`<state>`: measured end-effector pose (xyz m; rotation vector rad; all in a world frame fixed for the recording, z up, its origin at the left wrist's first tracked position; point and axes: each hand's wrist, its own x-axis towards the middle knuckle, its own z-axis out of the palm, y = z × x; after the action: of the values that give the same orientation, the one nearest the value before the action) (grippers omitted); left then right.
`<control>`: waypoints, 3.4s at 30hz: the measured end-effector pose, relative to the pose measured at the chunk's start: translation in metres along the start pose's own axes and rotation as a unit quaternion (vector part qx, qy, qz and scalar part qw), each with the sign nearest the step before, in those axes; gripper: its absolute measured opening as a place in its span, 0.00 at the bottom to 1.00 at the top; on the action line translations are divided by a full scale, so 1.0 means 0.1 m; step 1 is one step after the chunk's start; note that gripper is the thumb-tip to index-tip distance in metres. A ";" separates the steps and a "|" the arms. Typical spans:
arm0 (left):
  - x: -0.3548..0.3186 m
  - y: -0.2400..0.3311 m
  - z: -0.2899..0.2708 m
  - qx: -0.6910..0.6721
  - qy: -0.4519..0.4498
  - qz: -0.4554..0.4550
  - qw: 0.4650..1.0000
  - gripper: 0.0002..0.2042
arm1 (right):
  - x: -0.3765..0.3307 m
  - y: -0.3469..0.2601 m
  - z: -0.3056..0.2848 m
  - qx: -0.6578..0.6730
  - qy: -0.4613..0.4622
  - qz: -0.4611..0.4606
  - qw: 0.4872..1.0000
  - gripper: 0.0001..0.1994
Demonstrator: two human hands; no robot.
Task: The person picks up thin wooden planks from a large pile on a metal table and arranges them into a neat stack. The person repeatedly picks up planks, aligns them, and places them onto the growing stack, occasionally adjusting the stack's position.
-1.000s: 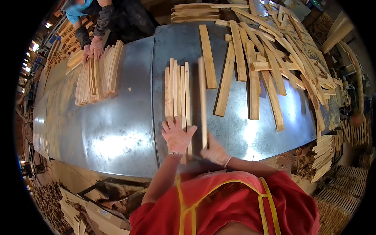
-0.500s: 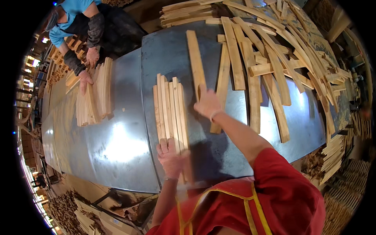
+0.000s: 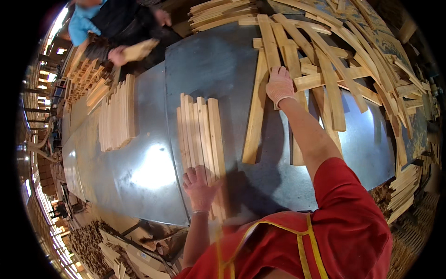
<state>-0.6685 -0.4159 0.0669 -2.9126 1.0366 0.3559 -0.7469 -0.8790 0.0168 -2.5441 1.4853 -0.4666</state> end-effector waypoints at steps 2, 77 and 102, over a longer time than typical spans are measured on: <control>-0.06 -0.03 0.01 0.001 0.010 -0.007 1.000 0.52 | -0.12 -0.15 -0.16 0.123 -0.086 0.053 0.987 0.31; -0.10 -0.38 0.48 -0.086 0.120 -0.101 0.984 0.29 | -1.69 1.36 -1.36 0.057 -0.052 0.055 0.996 0.34; -0.68 1.49 0.34 0.053 0.174 0.058 0.982 0.34 | -0.83 2.41 -1.87 0.383 -0.517 0.007 0.766 0.47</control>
<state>-0.8200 -0.4868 0.0563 -2.8859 1.2251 -0.2120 -1.0467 -0.9228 0.1068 -1.5884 0.6502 0.2966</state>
